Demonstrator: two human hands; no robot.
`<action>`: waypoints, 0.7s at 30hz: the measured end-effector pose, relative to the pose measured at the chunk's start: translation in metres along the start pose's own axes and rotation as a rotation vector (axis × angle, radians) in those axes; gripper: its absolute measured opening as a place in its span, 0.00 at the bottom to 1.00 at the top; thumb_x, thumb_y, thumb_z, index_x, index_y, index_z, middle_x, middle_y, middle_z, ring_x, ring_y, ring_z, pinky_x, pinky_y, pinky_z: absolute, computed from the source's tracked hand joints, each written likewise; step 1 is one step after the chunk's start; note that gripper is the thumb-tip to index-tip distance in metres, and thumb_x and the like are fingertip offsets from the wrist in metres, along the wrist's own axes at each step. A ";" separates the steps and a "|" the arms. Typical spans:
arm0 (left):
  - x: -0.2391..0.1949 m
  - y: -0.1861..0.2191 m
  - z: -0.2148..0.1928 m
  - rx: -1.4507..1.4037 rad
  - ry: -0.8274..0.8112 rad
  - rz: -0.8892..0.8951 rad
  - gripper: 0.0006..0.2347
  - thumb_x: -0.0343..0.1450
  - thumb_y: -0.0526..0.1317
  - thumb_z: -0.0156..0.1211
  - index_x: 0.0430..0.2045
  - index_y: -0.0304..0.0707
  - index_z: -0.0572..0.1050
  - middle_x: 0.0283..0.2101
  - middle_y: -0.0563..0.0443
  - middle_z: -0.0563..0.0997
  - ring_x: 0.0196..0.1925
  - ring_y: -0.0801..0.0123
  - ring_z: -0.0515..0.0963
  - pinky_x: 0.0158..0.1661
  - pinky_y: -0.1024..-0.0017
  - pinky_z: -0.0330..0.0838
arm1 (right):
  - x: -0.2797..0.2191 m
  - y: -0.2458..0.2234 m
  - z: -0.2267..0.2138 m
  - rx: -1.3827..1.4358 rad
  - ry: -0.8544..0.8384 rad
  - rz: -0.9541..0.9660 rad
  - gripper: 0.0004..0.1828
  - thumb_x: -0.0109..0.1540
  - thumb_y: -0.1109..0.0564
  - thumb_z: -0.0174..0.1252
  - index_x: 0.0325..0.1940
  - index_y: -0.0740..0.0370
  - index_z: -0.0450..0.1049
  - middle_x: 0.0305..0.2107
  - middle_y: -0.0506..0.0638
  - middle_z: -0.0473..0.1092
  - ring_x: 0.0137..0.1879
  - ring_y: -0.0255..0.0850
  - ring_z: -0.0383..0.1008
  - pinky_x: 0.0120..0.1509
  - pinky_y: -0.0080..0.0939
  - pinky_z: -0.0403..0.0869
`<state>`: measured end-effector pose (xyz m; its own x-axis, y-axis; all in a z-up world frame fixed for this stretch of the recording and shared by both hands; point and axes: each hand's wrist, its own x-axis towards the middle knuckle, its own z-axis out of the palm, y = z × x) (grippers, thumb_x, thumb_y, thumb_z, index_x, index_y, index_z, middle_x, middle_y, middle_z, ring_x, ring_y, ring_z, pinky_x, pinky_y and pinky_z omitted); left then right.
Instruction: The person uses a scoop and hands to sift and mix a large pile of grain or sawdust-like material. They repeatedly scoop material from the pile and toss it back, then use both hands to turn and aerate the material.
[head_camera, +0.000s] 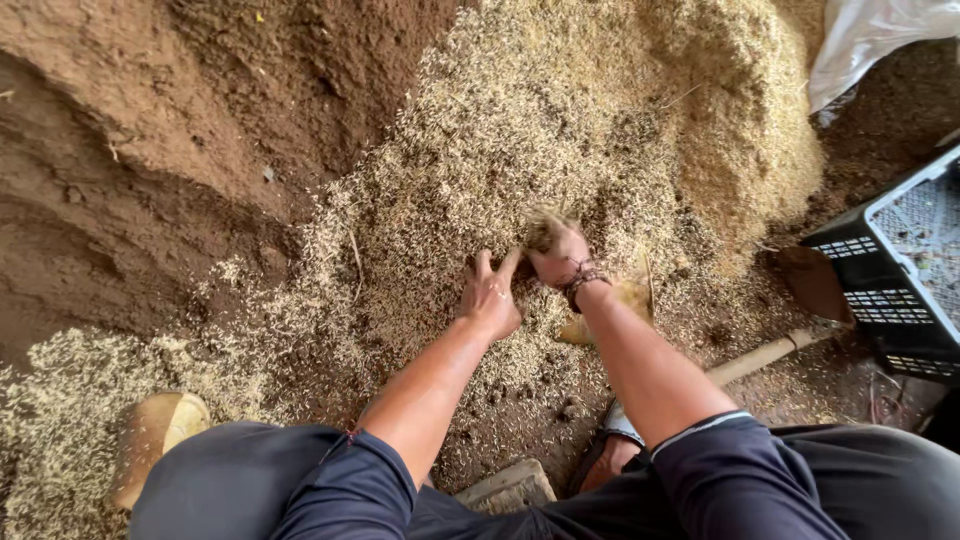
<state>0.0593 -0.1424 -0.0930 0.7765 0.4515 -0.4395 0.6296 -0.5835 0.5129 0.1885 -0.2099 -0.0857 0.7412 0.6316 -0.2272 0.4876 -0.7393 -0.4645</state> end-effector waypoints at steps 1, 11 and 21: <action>-0.001 0.000 0.002 -0.003 0.005 -0.011 0.43 0.57 0.19 0.62 0.68 0.54 0.55 0.64 0.38 0.52 0.54 0.53 0.67 0.37 0.73 0.79 | -0.001 -0.001 0.003 0.128 -0.004 -0.004 0.44 0.55 0.53 0.66 0.72 0.50 0.55 0.68 0.52 0.57 0.69 0.47 0.57 0.68 0.47 0.60; -0.007 0.011 -0.005 -0.112 0.008 -0.101 0.40 0.61 0.33 0.72 0.68 0.53 0.54 0.71 0.39 0.42 0.68 0.42 0.56 0.39 0.72 0.80 | -0.044 0.121 -0.038 0.259 0.115 0.874 0.35 0.65 0.33 0.54 0.59 0.67 0.70 0.49 0.62 0.74 0.50 0.47 0.76 0.49 0.46 0.76; -0.004 0.005 0.006 -0.090 0.067 -0.050 0.41 0.59 0.35 0.75 0.68 0.51 0.56 0.71 0.40 0.45 0.66 0.46 0.61 0.43 0.67 0.75 | -0.057 0.138 -0.004 0.374 0.158 0.407 0.41 0.48 0.46 0.71 0.60 0.62 0.63 0.50 0.61 0.72 0.50 0.47 0.76 0.49 0.45 0.78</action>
<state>0.0591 -0.1507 -0.0929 0.7423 0.5239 -0.4177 0.6647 -0.4977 0.5572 0.2150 -0.3491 -0.1337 0.9092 0.2492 -0.3337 -0.0269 -0.7644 -0.6442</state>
